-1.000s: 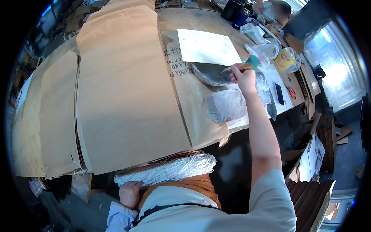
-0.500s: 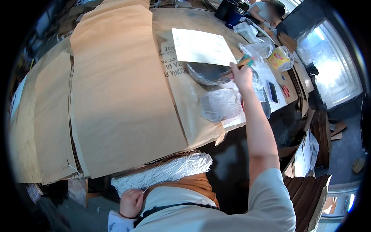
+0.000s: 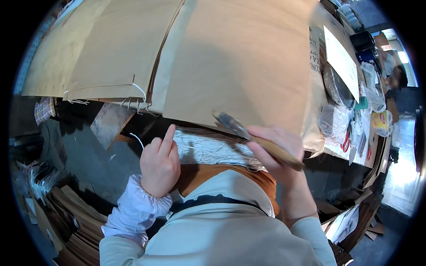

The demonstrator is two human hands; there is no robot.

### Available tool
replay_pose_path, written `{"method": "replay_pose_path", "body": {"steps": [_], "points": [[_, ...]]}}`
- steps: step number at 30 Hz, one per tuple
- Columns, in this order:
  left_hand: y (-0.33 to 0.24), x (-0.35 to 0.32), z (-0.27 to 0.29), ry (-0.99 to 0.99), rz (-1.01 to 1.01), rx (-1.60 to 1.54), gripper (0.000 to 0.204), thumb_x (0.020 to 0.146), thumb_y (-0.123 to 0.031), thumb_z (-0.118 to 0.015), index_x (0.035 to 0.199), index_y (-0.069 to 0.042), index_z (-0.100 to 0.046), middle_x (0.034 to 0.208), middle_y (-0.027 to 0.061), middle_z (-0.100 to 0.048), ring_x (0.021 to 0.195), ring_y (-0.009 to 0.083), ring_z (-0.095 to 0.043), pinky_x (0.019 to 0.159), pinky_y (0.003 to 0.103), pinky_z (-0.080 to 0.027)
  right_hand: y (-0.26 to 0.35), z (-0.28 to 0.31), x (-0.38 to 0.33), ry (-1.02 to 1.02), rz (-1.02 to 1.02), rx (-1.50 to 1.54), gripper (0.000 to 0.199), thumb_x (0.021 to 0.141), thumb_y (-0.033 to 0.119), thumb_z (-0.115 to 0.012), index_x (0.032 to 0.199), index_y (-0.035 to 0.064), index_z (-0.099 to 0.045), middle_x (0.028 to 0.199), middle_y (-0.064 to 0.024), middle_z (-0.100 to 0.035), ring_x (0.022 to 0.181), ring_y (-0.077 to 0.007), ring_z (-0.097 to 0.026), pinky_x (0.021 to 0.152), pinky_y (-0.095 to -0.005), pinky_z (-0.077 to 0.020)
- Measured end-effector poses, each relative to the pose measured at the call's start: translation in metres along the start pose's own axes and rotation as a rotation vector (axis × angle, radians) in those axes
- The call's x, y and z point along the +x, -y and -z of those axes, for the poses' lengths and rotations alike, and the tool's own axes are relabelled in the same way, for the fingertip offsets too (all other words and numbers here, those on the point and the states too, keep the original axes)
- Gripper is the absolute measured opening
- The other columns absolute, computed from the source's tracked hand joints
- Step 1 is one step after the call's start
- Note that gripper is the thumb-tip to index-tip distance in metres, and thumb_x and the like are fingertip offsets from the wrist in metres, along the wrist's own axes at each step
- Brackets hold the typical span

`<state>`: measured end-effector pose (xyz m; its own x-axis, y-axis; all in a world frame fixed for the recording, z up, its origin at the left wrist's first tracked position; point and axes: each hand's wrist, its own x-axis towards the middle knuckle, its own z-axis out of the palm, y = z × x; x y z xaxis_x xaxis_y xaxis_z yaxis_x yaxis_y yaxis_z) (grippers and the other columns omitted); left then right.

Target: The person applies glue to the edges of a large cardboard sheet using a brush, then presses a white string along the glued edge to secure it. The process is repeated multiple times across different sections of the cardboard.

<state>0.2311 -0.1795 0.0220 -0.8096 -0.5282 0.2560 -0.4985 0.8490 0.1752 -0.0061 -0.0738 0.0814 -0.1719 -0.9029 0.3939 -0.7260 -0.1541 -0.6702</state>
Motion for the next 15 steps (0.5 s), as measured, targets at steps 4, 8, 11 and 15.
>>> {"method": "replay_pose_path", "body": {"steps": [4,8,11,15], "points": [[0.014,0.014,-0.008,0.069,-0.043,-0.016,0.006,0.062,0.000,-0.060,0.065,0.003,-0.057,0.125,0.0206,-0.054,0.076,0.0240,-0.051,0.061,0.033,-0.042,0.001,-0.032,0.025,0.091,0.044,0.019,0.020,0.076,0.005,-0.073,0.095,0.0031,-0.068,0.074,-0.0080,-0.064,0.060,-0.0208,-0.059,0.053,-0.0274,-0.0446],[0.013,0.024,-0.025,0.075,-0.028,-0.028,0.007,0.062,-0.001,-0.059,0.064,0.005,-0.059,0.127,0.0240,-0.052,0.079,0.0241,-0.052,0.064,0.033,-0.044,-0.003,-0.040,0.035,0.153,-0.024,-0.056,0.015,0.077,0.006,-0.071,0.089,0.0030,-0.064,0.071,-0.0102,-0.061,0.061,-0.0264,-0.059,0.053,-0.0328,-0.0460],[0.016,0.023,-0.028,0.057,-0.031,-0.041,0.009,0.063,-0.001,-0.059,0.066,0.007,-0.061,0.128,0.0247,-0.052,0.079,0.0241,-0.052,0.064,0.033,-0.044,0.007,-0.037,0.030,0.156,-0.119,-0.030,0.015,0.077,0.007,-0.071,0.090,0.0036,-0.064,0.074,-0.0115,-0.062,0.063,-0.0284,-0.060,0.055,-0.0334,-0.0477],[0.015,0.023,-0.030,0.098,-0.032,0.013,0.015,0.068,-0.008,-0.058,0.072,0.006,-0.065,0.127,0.0241,-0.053,0.082,0.0229,-0.052,0.064,0.033,-0.044,0.006,-0.055,0.034,0.092,-0.181,0.113,0.010,0.079,0.008,-0.069,0.087,0.0032,-0.066,0.075,-0.0120,-0.065,0.065,-0.0243,-0.064,0.059,-0.0299,-0.0498]]}}
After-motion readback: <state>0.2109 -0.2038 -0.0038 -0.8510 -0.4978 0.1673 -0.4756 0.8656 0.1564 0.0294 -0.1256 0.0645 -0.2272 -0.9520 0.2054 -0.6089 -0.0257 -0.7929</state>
